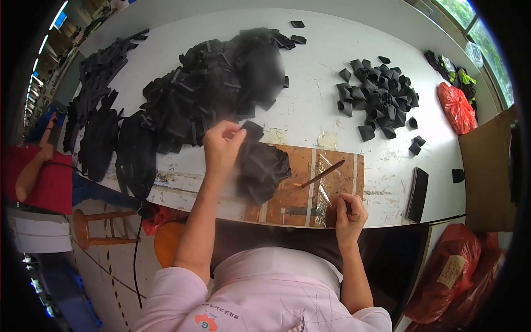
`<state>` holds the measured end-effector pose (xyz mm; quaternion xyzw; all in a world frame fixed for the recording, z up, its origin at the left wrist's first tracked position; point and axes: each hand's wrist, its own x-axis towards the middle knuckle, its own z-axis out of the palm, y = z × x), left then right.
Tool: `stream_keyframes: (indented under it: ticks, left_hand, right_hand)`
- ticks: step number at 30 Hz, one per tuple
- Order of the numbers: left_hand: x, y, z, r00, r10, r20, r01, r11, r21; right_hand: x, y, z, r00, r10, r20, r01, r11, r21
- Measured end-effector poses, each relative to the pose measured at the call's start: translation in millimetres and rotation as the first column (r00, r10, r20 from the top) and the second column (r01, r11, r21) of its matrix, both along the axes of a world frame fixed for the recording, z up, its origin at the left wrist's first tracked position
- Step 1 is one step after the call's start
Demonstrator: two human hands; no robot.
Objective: Applying adhesive and assembling rubber strips onto a template at a workbench.
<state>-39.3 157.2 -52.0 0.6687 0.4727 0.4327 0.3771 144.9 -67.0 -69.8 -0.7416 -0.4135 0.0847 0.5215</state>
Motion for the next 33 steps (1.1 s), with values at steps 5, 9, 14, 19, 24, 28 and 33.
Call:
stream_keyframes:
  ticks: [5,9,14,19,24,28,33]
  left_hand:
    - [-7.6,-8.4,26.1,0.997,0.004,0.082,-0.016,0.989,0.146]
    - [-6.1,-14.9,29.7,0.995,0.049,0.091,-0.068,0.973,0.220]
    - [-7.3,-8.5,31.2,0.993,0.017,0.117,-0.038,0.984,0.177]
    - [-10.2,0.8,6.9,0.989,-0.061,0.134,0.073,0.993,-0.089]
    - [-10.5,-5.0,5.4,0.998,0.002,-0.066,0.013,0.972,0.234]
    - [-9.4,-24.4,34.0,0.998,0.037,-0.046,-0.021,0.952,0.304]
    - [-6.6,-57.2,57.2,0.953,-0.088,0.290,0.145,0.973,-0.182]
  right_hand:
    - [-21.7,3.6,19.0,0.987,0.160,0.014,-0.160,0.987,-0.002]
    - [-33.5,10.2,31.2,0.960,0.273,-0.069,-0.275,0.961,-0.019]
    - [-36.3,12.0,21.4,0.942,0.334,0.009,-0.334,0.942,-0.036]
    - [-38.1,11.2,15.7,0.940,0.334,-0.066,-0.339,0.938,-0.079]
    - [-37.9,10.6,13.2,0.931,0.359,-0.066,-0.364,0.924,-0.116]
    - [-42.9,12.4,24.8,0.925,0.358,-0.126,-0.370,0.925,-0.090]
    - [-46.6,19.6,49.5,0.896,0.379,-0.231,-0.396,0.917,-0.033]
